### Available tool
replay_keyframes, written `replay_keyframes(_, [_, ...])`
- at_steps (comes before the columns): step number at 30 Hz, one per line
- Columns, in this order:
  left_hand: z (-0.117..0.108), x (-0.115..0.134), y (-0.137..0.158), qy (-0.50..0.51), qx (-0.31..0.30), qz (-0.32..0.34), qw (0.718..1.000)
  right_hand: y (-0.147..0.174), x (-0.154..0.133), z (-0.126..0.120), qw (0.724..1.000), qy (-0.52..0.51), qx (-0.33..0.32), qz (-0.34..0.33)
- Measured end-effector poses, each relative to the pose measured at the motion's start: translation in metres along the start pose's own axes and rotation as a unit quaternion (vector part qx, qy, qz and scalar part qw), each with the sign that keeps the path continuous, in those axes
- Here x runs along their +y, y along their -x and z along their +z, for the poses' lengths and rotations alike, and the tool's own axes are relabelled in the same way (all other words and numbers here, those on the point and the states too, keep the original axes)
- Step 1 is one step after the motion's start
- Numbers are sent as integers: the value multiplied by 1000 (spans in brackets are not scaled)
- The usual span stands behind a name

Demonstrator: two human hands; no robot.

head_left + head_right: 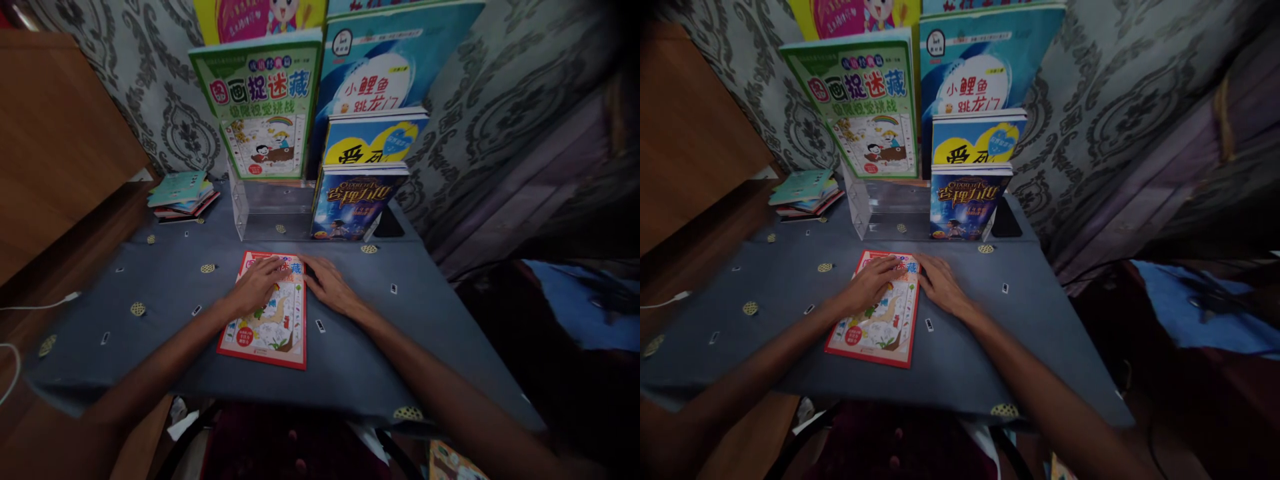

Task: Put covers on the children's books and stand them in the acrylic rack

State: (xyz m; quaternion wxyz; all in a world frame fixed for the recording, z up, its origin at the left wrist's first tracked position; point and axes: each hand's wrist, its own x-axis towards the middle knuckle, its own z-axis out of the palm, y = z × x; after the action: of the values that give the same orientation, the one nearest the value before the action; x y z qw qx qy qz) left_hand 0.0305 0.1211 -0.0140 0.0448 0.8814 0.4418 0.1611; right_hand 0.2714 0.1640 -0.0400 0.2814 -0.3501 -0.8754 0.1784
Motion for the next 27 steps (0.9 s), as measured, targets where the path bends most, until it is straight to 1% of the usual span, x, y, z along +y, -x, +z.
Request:
replay_keyframes(3, [-1,11,-8,-13,-43,2,999,1,0,0,1000,6,2,-7])
replay_keyframes(6, [0,16,-11,-21,-51,-5,998,1,1,1,1000,8,3,-20])
replay_keyframes(9, [-1,12,-10,-17,-60,2,998,2,4,3,999,1,7,-32])
replay_keyframes(12, [-6,0,-5,-7,-71,19,997,2,8,5,999,-7,15,-35])
replay_keyframes(14, [-12,-13,3,-6,-61,11,998,2,8,6,999,-9,17,-32])
replay_keyframes(18, [-21,-44,25,-23,-24,-67,997,1,6,4,1000,-4,4,-23])
replay_keyframes(20, [-24,-56,35,-19,-14,-101,995,1,3,3,1000,3,-1,-17])
replay_keyframes(23, [-24,-63,42,-4,-8,-120,993,1,-4,0,999,32,-10,-5])
replay_keyframes(27, [-21,-61,41,3,0,-131,991,2,-23,-2,996,83,-39,-8])
